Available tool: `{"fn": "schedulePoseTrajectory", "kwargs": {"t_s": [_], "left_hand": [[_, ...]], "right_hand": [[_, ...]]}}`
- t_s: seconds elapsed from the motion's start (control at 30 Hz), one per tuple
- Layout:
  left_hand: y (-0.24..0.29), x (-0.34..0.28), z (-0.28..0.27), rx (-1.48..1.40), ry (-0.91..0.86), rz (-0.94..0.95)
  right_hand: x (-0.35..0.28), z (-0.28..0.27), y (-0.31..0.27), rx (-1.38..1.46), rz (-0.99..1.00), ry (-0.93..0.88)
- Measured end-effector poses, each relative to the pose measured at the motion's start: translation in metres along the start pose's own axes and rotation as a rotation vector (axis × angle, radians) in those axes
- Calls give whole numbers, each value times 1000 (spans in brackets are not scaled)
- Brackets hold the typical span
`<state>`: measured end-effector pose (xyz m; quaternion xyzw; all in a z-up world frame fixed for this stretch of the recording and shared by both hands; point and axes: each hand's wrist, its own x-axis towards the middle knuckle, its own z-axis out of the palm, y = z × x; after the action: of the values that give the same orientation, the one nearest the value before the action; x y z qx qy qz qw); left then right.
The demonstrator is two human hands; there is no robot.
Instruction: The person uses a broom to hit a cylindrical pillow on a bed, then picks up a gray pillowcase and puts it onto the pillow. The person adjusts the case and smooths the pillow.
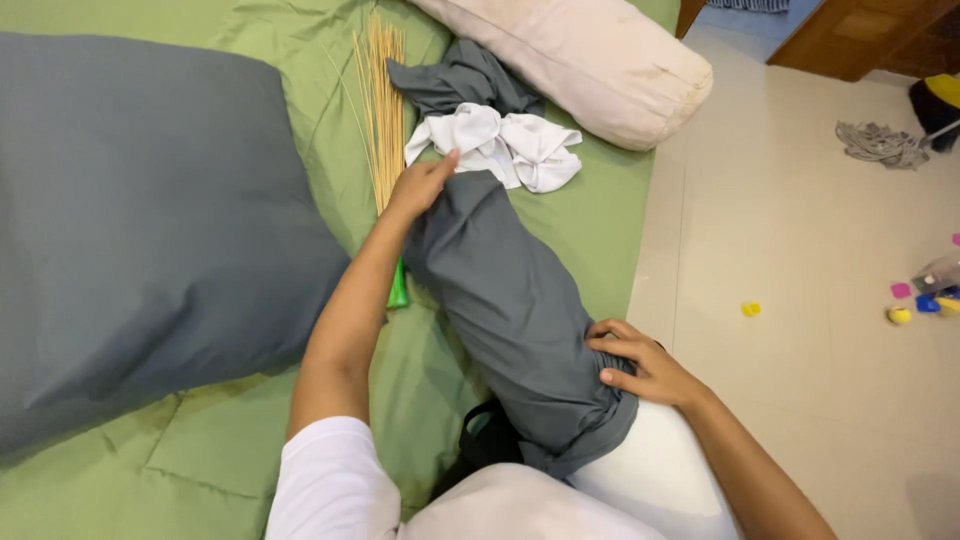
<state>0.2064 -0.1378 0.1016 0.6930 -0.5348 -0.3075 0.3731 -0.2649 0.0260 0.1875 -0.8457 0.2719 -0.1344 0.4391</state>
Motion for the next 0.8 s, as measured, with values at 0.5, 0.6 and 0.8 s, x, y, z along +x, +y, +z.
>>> {"fn": "schedulePoseTrajectory", "kwargs": {"t_s": [0.5, 0.6, 0.8], "left_hand": [[-108, 17, 49, 36, 403, 52], [-109, -32, 46, -137, 568, 173], [-118, -232, 126, -520, 252, -175]], "right_hand": [[-46, 8, -10, -55, 102, 248], [-63, 13, 6, -39, 184, 167], [-46, 20, -1, 98, 508, 274]]}}
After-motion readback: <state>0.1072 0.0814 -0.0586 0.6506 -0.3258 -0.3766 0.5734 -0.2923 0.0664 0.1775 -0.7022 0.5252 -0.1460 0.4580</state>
